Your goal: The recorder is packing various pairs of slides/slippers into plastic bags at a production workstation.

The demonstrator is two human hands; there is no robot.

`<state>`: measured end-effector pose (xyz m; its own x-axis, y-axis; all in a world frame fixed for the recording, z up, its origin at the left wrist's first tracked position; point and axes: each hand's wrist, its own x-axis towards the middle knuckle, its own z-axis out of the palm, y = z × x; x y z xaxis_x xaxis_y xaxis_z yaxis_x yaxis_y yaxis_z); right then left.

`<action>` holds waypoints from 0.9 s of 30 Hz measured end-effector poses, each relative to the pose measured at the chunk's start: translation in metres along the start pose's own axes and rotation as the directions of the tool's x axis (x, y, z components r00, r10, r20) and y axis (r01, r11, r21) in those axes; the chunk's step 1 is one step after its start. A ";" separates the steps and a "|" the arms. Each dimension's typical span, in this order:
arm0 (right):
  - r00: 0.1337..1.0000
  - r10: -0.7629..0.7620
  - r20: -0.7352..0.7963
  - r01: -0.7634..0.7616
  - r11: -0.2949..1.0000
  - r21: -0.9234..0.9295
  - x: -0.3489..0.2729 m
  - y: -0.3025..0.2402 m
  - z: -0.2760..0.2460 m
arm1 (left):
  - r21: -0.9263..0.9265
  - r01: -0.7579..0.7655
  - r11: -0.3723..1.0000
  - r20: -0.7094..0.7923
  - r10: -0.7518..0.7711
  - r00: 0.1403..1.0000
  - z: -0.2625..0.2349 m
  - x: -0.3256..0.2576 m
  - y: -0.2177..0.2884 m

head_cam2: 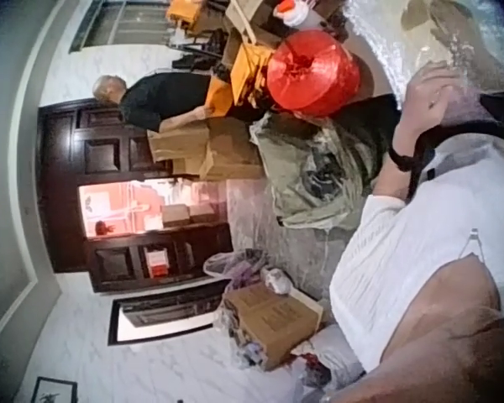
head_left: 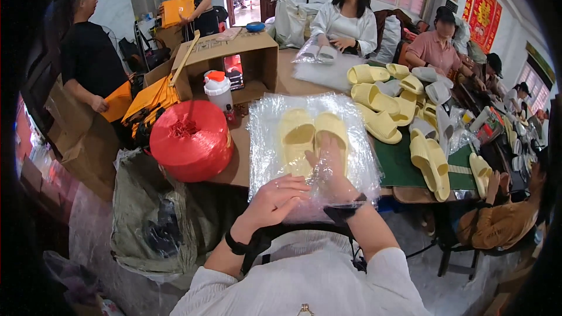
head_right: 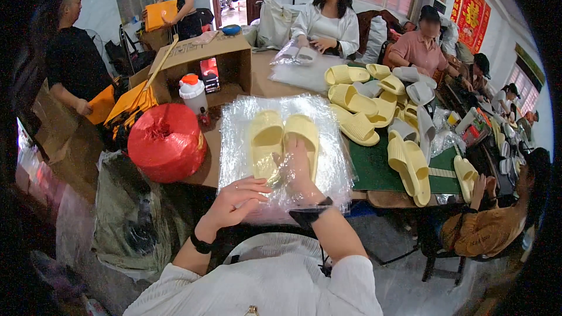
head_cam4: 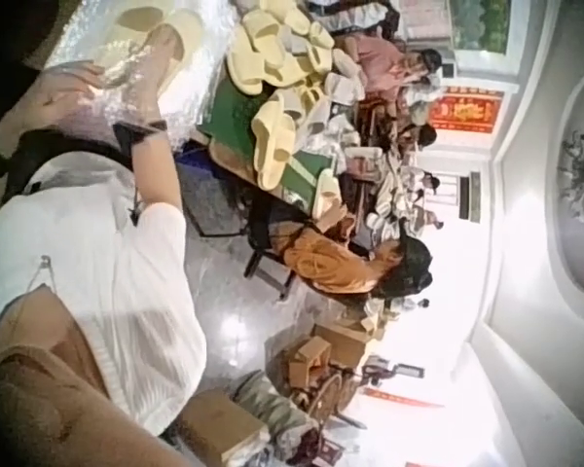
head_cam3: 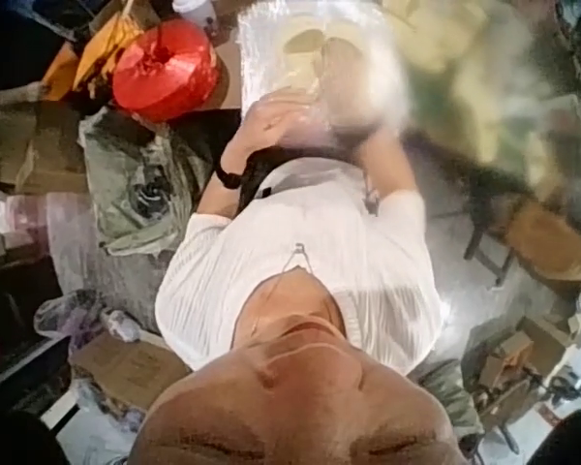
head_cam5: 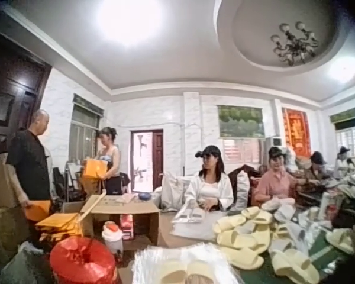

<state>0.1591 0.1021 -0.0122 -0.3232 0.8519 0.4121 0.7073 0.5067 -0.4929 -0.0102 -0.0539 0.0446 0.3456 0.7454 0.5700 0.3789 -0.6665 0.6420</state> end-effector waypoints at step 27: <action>0.829 0.353 0.433 -0.543 0.691 0.476 -0.064 0.072 -0.139 | -0.303 0.673 0.675 -0.135 -0.729 0.671 -0.039 -0.036 -0.045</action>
<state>0.3187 0.0656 0.0323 -0.2908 0.9426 -0.1643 0.3651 -0.0494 -0.9296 -0.0735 -0.0510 0.0154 -0.1604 0.9869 -0.0168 0.2284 0.0537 0.9721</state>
